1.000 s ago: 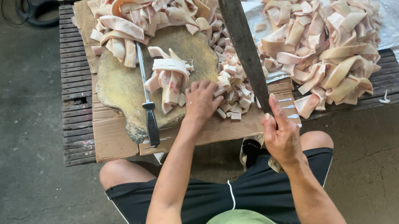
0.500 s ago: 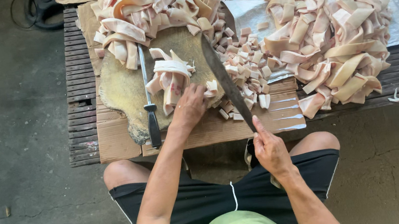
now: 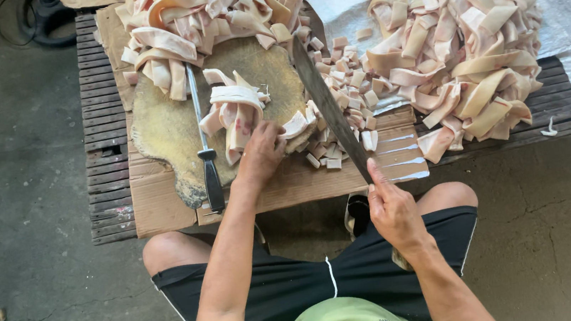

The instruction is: The person sits cross-legged on the floor and uses a large knife to chop strips of pale meat into small cubes on a wooden cutting board. The chopped pieces are pushed aside and accumulate on a white sheet next to the board.

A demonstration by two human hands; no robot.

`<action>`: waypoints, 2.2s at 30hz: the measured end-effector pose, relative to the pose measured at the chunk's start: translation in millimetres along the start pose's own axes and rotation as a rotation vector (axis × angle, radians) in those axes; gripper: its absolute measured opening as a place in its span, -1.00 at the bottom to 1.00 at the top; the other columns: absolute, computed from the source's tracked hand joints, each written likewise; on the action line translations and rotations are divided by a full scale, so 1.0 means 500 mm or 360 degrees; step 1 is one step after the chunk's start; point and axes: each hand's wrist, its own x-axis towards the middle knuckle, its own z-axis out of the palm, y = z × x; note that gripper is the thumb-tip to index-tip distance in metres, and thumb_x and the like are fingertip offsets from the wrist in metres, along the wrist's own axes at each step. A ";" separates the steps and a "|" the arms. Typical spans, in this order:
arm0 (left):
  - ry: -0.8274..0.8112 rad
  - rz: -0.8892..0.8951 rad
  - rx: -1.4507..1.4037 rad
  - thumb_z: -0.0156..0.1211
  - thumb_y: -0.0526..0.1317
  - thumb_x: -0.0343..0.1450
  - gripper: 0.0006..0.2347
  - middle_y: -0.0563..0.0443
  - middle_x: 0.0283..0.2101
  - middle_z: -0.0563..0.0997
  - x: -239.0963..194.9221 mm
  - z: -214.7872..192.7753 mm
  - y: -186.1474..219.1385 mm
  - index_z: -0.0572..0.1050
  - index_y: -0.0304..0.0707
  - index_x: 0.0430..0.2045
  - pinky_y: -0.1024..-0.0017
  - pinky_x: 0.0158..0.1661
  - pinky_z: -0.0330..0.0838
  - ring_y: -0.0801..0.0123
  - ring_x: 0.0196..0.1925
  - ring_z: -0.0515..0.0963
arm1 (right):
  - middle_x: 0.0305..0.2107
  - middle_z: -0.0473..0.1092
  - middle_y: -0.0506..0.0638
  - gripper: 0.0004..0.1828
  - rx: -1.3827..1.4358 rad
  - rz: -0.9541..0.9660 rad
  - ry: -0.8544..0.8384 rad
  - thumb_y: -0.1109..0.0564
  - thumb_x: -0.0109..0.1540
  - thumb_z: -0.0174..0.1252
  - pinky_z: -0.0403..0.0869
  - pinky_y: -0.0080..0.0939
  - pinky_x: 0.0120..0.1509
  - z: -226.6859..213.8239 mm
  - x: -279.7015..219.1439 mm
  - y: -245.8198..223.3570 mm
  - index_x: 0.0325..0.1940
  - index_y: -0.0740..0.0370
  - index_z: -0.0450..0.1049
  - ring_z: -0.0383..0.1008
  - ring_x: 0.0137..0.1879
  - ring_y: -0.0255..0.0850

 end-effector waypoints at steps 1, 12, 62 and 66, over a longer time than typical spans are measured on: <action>-0.0032 -0.0032 -0.0023 0.25 -0.33 0.40 -0.86 -0.15 -0.05 0.53 -0.001 -0.003 -0.002 0.49 -0.32 -0.21 0.16 -0.05 0.45 -0.03 -0.02 0.56 | -0.41 0.48 0.33 -0.34 0.0066 -0.0083 0.0077 0.36 0.28 0.11 0.50 -0.04 -0.25 -0.005 -0.003 -0.003 0.49 0.26 0.22 0.53 -0.38 0.12; -0.0104 0.0017 0.0096 0.29 -0.32 0.37 -0.87 -0.15 -0.10 0.54 0.014 -0.011 -0.005 0.52 -0.32 -0.27 0.15 -0.01 0.43 -0.07 0.00 0.54 | -0.30 0.53 0.27 -0.29 -0.0252 -0.0401 0.0101 0.25 0.27 0.13 0.49 -0.01 -0.26 0.084 0.025 0.013 0.53 0.15 0.19 0.54 -0.28 0.08; -0.0242 0.0479 0.0970 0.12 -0.13 0.43 -0.72 -0.14 -0.05 0.55 0.128 0.264 0.031 0.51 -0.31 -0.08 0.12 0.08 0.28 0.11 0.09 0.44 | -0.44 0.51 0.06 -0.42 0.0385 0.0503 0.0420 0.33 0.32 0.00 0.49 -0.30 -0.31 -0.025 -0.006 0.103 0.47 0.32 0.27 0.48 -0.44 -0.33; -0.0245 0.0634 0.1367 0.12 -0.09 0.34 -0.59 -0.26 0.02 0.54 0.129 0.275 0.030 0.44 -0.42 -0.01 0.16 -0.04 0.27 0.14 -0.01 0.44 | -0.48 0.50 0.05 -0.43 0.0443 0.0518 0.0412 0.32 0.33 0.01 0.48 -0.32 -0.32 -0.011 0.000 0.105 0.47 0.29 0.29 0.45 -0.45 -0.35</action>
